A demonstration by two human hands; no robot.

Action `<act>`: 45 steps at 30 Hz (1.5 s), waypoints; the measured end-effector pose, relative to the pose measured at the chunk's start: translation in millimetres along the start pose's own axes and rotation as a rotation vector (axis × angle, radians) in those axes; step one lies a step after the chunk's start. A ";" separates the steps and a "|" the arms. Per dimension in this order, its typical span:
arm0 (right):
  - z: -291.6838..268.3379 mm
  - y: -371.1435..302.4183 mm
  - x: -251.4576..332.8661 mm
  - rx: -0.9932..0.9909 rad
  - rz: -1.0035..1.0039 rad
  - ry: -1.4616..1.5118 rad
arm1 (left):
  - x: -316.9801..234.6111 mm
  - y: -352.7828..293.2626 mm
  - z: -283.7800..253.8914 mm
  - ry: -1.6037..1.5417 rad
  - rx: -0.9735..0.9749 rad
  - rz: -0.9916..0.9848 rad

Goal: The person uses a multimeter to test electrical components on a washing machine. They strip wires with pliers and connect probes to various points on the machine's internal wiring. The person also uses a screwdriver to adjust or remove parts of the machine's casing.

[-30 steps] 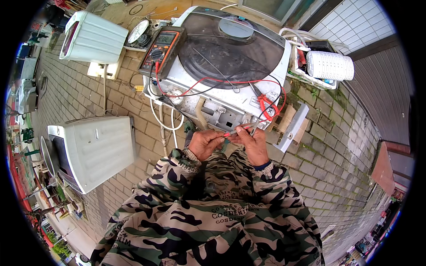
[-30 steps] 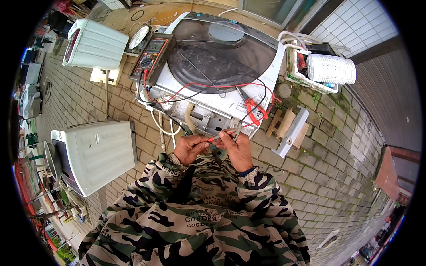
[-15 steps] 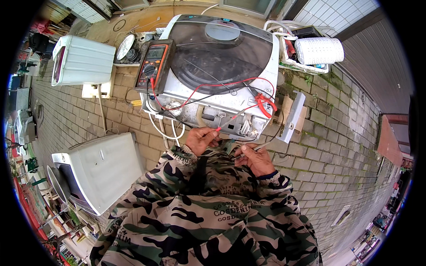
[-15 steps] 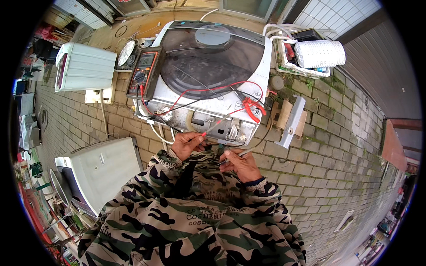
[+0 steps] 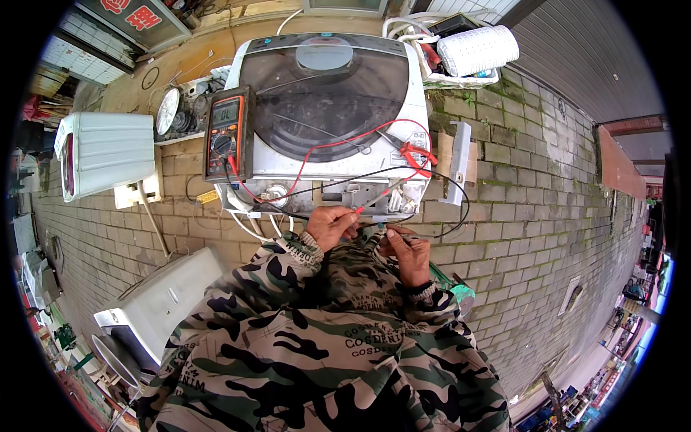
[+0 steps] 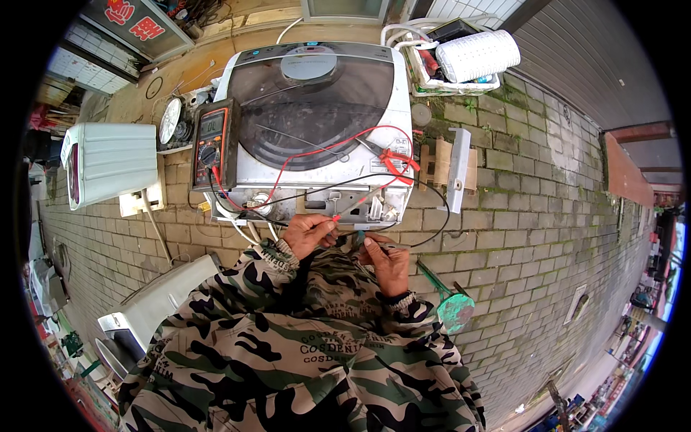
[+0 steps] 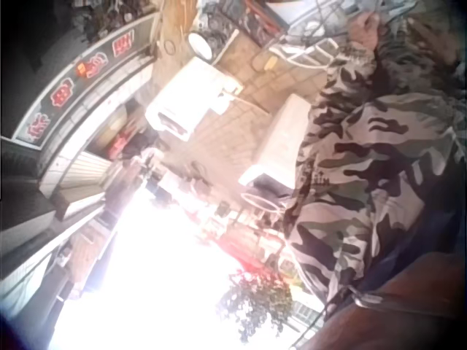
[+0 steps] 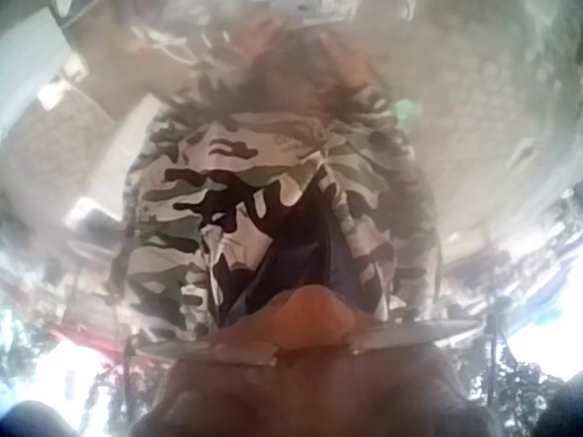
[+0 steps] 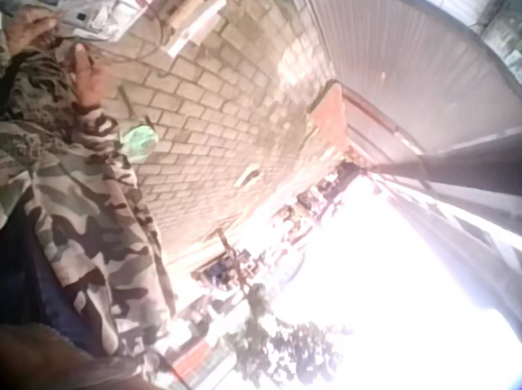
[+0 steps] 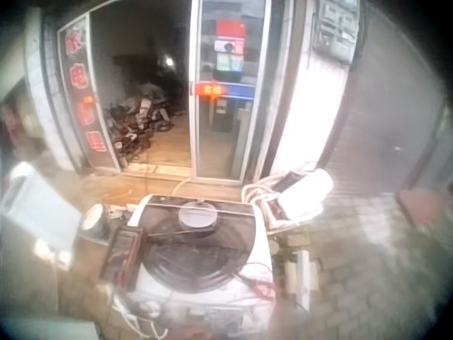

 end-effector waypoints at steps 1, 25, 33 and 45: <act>1.1 -1.2 0.7 -0.030 -0.013 0.003 | -1.1 1.4 0.7 -0.002 0.021 0.005; 14.3 -5.1 -4.6 -0.282 -0.176 -0.223 | -4.0 12.7 -7.8 0.033 0.162 0.004; 6.6 -18.8 -4.8 -0.303 -0.181 -0.201 | -1.0 11.5 -4.6 0.009 0.109 0.060; 16.2 -25.3 4.2 -0.367 -0.212 -0.226 | 6.1 20.6 -7.0 0.029 0.161 0.084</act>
Point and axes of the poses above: each hand's wrist, its own y-axis towards the middle knuckle, its own z-axis out of the palm, x = y × z, the point moved 10 cm from there along y, towards the middle knuckle, and after that the axes turned 6 degrees about z, right-handed, at the moved point
